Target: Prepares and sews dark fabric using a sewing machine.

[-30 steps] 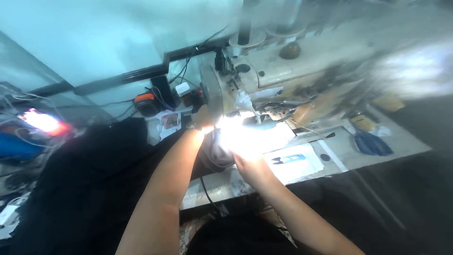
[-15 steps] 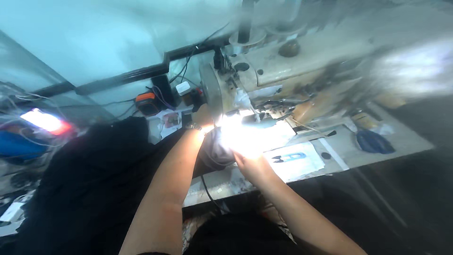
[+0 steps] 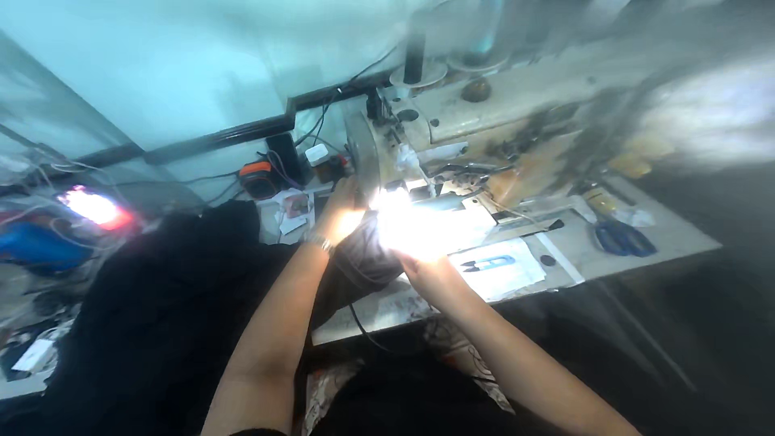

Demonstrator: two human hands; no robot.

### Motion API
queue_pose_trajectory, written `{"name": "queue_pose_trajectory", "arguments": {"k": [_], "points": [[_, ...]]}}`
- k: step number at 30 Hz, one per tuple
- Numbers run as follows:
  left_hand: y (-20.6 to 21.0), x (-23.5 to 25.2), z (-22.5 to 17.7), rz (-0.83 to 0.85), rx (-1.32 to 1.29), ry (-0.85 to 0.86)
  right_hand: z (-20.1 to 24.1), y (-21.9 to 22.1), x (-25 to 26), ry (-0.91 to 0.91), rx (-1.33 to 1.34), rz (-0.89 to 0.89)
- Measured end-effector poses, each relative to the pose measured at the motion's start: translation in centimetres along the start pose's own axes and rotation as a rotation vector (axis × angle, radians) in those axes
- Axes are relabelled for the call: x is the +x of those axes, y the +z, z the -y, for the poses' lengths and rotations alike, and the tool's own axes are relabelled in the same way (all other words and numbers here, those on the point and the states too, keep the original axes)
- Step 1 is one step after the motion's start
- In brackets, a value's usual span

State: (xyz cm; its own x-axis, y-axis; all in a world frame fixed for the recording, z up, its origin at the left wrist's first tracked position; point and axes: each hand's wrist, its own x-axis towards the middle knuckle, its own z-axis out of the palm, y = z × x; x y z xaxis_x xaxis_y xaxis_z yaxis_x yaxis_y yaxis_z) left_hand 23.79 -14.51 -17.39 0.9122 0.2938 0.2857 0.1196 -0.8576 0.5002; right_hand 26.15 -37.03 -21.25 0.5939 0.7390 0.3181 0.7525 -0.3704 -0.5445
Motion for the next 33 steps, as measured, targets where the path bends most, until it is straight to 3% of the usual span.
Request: {"name": "queue_pose_trajectory", "arguments": {"k": [3, 7, 14, 20, 22, 23, 25, 27, 29, 33], "points": [[0.0, -4.7, -1.0, -0.165, 0.140, 0.191, -0.5, 0.5, 0.1, -0.072, -0.016, -0.075], [1.6, -8.2, -1.7, -0.042, 0.268, 0.344, -0.8, 0.3, 0.6, -0.110, -0.033, -0.080], [0.1, -6.7, 0.0, -0.003, 0.364, 0.234, 0.4, -1.4, 1.6, 0.037, -0.060, 0.116], [-4.1, -10.3, -1.3, 0.331, 0.605, 0.009, 0.8, -2.3, 2.3, 0.107, -0.096, 0.274], [-5.2, -12.2, -2.9, 0.415, 0.629, 0.099, 0.9, -2.9, 2.4, 0.094, -0.148, 0.334], [-5.8, -13.7, -4.2, 0.415, 0.571, 0.235, 1.1, -3.3, 2.5, 0.084, -0.186, 0.363], [-6.9, -16.1, -7.9, 0.481, 0.194, 0.576, 1.0, -3.7, 2.4, 0.020, -0.232, 0.313], [-6.4, -17.3, -10.6, 0.536, -0.086, 0.739, 0.3, -3.0, 1.7, -0.132, -0.256, 0.186], [-5.6, -16.8, -11.0, 0.540, -0.221, 0.725, -0.7, -1.7, 0.1, -0.357, -0.207, 0.030], [-4.8, -14.7, -9.6, 0.474, -0.279, 0.561, -0.5, -2.8, -4.1, -0.499, -0.071, 0.053]]}}
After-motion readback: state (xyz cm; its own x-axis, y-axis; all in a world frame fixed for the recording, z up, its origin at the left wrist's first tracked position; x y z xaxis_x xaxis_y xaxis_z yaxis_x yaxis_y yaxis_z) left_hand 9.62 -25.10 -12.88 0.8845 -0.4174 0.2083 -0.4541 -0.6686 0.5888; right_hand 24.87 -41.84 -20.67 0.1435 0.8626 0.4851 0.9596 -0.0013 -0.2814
